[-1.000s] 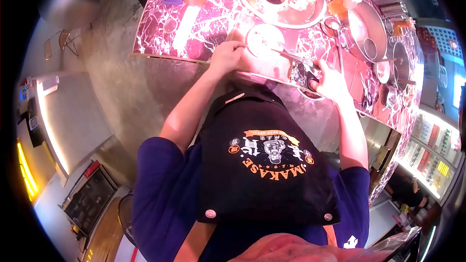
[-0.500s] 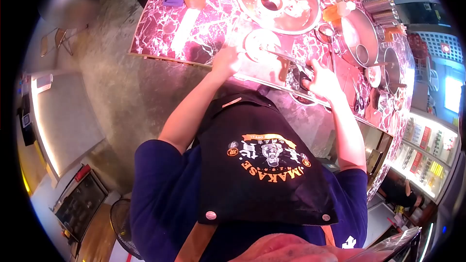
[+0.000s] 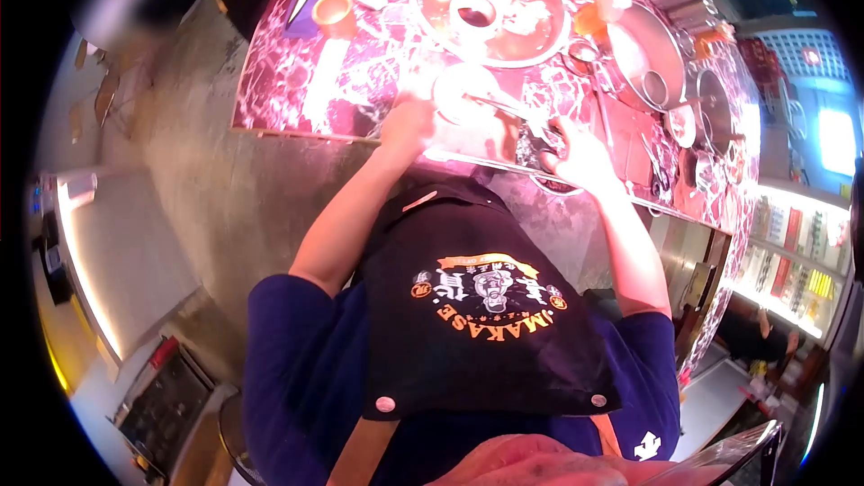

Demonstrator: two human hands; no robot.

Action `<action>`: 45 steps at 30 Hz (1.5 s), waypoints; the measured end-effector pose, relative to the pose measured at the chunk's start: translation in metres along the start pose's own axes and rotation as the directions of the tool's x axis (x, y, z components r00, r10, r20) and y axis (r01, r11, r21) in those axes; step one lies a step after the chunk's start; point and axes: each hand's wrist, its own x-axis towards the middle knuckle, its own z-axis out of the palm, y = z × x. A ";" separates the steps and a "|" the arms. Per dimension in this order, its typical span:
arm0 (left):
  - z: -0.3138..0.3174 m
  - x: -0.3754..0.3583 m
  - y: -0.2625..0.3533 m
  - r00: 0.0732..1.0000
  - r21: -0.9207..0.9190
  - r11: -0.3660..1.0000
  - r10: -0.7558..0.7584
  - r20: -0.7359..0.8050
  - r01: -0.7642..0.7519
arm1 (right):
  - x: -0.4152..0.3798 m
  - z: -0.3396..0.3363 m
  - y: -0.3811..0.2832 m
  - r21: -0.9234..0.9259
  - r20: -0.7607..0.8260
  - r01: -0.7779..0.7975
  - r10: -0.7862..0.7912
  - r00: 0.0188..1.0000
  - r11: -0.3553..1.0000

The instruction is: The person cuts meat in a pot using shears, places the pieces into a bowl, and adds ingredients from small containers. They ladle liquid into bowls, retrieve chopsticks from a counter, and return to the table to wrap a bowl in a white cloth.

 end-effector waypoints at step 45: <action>-0.062 0.019 0.052 0.947 0.238 0.970 -0.125 0.297 0.053 | 0.046 0.055 0.009 0.251 0.138 -0.077 0.043 0.990 0.965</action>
